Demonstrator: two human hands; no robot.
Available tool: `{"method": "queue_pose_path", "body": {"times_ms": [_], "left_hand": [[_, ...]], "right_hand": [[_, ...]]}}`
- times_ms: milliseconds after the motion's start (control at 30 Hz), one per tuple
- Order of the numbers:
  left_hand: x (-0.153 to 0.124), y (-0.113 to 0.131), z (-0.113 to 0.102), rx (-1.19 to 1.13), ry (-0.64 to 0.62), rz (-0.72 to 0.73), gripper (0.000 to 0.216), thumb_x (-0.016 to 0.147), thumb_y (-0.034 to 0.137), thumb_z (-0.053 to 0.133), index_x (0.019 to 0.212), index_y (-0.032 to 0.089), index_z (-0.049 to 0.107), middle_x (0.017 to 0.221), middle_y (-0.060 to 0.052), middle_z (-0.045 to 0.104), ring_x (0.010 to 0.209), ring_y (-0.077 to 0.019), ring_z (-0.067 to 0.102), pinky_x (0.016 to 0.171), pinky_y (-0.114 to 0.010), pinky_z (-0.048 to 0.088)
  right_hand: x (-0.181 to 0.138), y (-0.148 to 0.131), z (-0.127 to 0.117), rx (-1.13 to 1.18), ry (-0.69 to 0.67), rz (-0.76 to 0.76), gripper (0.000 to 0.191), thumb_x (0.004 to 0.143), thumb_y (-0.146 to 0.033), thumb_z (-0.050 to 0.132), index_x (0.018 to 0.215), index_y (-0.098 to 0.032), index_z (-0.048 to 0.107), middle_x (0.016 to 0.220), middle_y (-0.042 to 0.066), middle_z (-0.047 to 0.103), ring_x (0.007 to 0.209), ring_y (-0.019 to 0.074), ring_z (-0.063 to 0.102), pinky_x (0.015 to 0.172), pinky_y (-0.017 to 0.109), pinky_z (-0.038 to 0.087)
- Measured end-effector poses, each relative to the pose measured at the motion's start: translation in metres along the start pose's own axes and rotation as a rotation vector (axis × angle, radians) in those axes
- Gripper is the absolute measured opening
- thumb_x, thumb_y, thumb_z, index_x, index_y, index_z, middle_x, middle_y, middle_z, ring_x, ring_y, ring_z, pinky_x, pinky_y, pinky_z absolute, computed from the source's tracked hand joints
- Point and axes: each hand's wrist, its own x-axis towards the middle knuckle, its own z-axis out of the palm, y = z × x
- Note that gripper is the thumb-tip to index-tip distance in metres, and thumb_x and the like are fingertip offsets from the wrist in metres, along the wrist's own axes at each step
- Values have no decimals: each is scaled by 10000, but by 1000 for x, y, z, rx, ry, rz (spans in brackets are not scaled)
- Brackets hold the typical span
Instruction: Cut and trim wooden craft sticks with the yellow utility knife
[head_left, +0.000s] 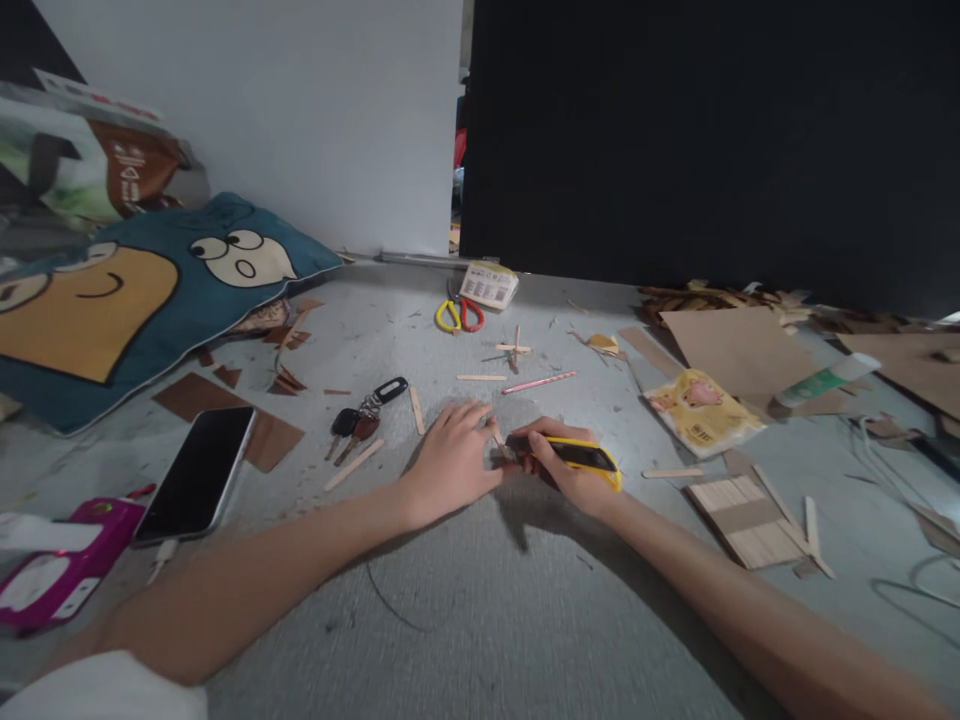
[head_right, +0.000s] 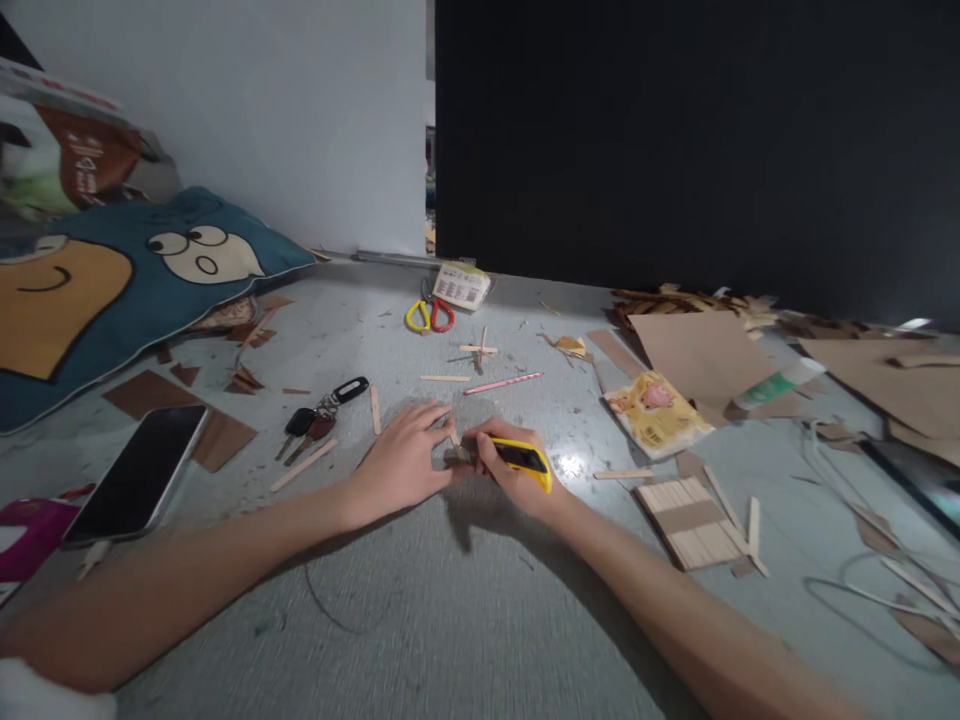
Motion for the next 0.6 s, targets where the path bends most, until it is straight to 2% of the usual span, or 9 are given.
{"method": "queue_pose_path", "body": {"times_ms": [367,600], "left_hand": [[0,1,-1,-32,11,7,405,938,490,727,1173,161,757,1476,-187,634,1443,-388,525,1211,-600,403],[-1,1,-1,-20,-3,-1,411,935,474,741,1190,153,756,1501,-186,613,1473,-380,500,1239,-566,382]], "right_hand": [[-2,-1,0,-103,3,-86,446,1053,-589,505,990,-223,752,656,17,695,582,176,656,605,298,514],[-3,0,0,-173,10,-144,396,1077,-531,480,993,-233,728,686,18,708,618,179,683,639,295,538]]}}
